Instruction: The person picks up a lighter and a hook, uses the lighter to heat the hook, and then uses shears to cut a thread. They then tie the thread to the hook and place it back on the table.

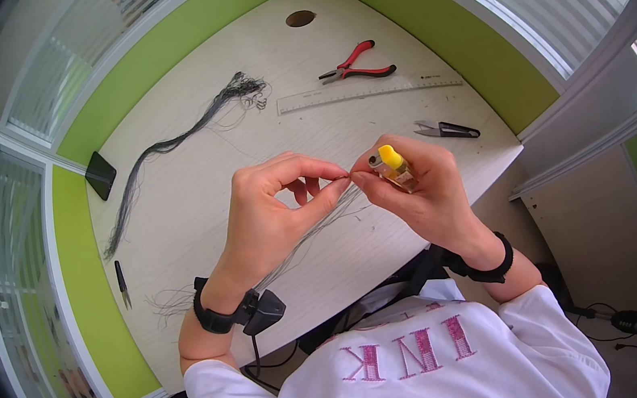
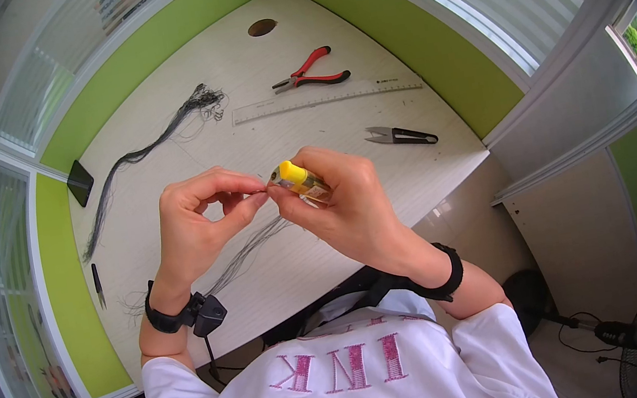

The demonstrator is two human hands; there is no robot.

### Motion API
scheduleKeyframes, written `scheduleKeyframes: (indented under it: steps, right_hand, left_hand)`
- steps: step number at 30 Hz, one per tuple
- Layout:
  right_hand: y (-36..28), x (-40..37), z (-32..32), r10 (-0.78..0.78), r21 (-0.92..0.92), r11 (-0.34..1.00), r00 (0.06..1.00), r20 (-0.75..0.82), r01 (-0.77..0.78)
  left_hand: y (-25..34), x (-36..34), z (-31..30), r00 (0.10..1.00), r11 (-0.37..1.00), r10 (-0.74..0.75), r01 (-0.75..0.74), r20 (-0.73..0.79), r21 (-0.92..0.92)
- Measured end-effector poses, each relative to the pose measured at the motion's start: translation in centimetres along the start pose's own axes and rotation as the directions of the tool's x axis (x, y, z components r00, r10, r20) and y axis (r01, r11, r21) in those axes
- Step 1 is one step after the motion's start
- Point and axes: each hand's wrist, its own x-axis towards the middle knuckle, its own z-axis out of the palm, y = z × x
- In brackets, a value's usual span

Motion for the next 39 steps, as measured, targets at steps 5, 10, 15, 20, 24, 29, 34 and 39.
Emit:
scheduleKeyframes:
  steps: [5,10,15,20,24,29,34,39]
  right_hand:
    - [0.1,-0.1,-0.1,-0.012,0.004,1.000,1.000,-0.004,0.012]
    - [0.0,-0.2,0.0,0.041,0.030,0.999,0.999,-0.009,-0.041]
    - [0.4,-0.5,-0.8,0.113,0.076,0.991,0.991,-0.077,-0.107]
    - [3.2,-1.4,-3.3,0.051,-0.529,0.844,0.995,-0.090,-0.091]
    - [6.0,-3.0,-4.8,-0.065,-0.722,0.692,0.995,-0.073,-0.007]
    - [6.9,-3.6,-5.9,-0.159,-0.771,0.631,0.987,-0.019,0.087]
    - [6.1,-1.7,-7.4,-0.270,-0.888,0.454,0.961,-0.064,0.069]
    - [8.0,-1.4,-9.5,-0.149,-0.934,0.355,0.989,-0.023,0.032]
  left_hand:
    - [-0.3,0.1,0.3,1.000,0.998,0.024,-0.024,-0.002,-0.065]
    - [-0.3,0.1,0.3,1.000,0.996,-0.014,0.015,0.010,-0.093]
    - [-0.5,0.1,0.2,0.998,0.985,-0.066,0.068,0.020,-0.159]
    - [-0.2,0.1,0.2,0.984,0.947,-0.175,0.175,0.024,-0.270]
    - [0.0,0.4,0.2,0.976,0.938,-0.216,0.208,0.004,-0.278]
    - [-0.2,0.4,0.4,0.976,0.952,-0.217,0.219,0.032,-0.213]
    - [-0.2,0.3,0.3,0.979,0.952,-0.198,0.202,0.038,-0.229]
    - [0.4,0.2,0.0,0.970,0.899,-0.236,0.242,0.061,-0.364]
